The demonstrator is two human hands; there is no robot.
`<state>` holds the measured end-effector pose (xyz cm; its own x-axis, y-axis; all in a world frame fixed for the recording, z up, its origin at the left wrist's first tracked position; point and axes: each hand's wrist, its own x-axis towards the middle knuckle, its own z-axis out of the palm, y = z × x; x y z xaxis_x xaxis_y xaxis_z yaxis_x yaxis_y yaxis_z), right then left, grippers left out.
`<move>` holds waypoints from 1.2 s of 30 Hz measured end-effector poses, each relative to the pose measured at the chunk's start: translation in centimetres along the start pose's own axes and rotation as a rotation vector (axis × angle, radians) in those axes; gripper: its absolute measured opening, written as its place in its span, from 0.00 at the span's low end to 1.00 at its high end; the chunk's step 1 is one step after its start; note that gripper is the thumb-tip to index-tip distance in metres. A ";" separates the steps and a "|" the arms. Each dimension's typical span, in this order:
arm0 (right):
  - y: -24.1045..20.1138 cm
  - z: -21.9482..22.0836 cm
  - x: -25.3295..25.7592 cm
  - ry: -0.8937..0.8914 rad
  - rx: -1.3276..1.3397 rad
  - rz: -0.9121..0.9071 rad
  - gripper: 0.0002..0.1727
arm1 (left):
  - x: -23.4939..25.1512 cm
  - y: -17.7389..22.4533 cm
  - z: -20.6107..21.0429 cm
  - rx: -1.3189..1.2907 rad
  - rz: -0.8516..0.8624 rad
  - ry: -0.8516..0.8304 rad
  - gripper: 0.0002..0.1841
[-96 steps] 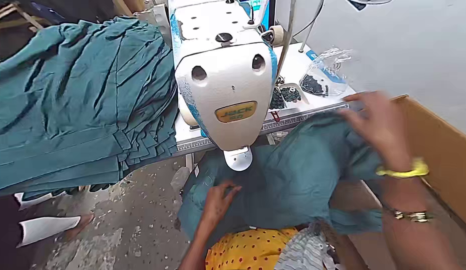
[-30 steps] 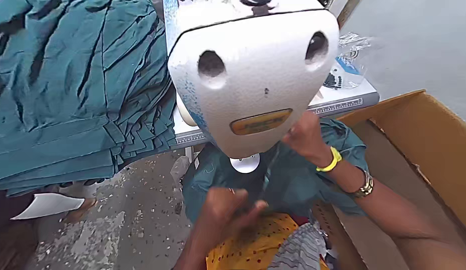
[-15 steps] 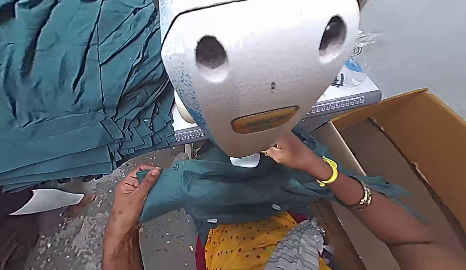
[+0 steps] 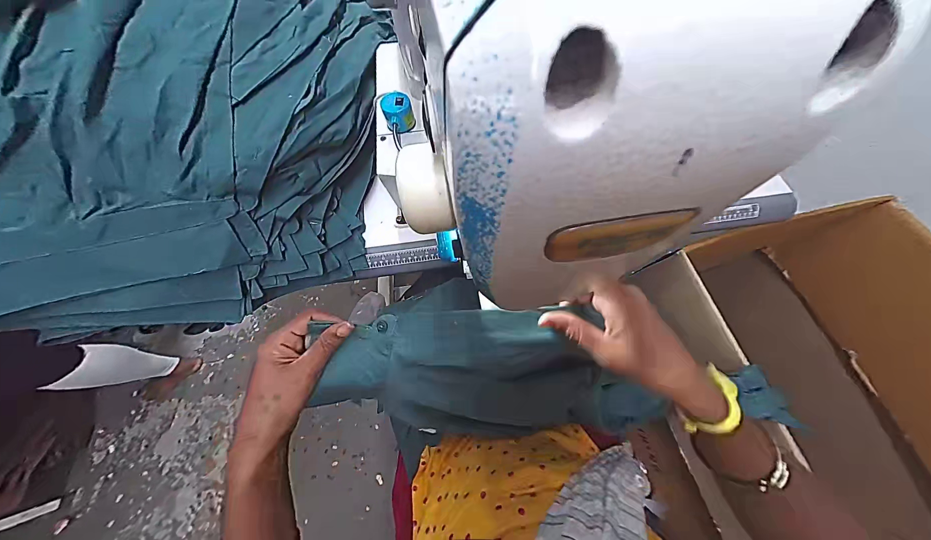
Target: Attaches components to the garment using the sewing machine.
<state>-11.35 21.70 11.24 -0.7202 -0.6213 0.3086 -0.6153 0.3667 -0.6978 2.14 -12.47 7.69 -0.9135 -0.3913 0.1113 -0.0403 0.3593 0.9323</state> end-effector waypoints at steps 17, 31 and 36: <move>1.1 1.1 3.6 -0.097 0.195 0.266 0.19 | -0.9 -5.0 3.3 0.202 -0.230 0.198 0.12; 8.6 -4.3 0.1 0.057 -0.031 0.196 0.16 | 2.1 2.4 5.6 0.251 0.128 0.131 0.13; 10.0 -3.8 0.6 0.011 -0.299 0.267 0.14 | 1.5 1.7 7.3 0.612 0.343 0.215 0.18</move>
<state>-19.16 27.61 6.87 -0.8698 -0.4700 0.1501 -0.4710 0.7004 -0.5363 -2.22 -6.28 6.92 -0.8184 -0.3065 0.4860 -0.0422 0.8756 0.4812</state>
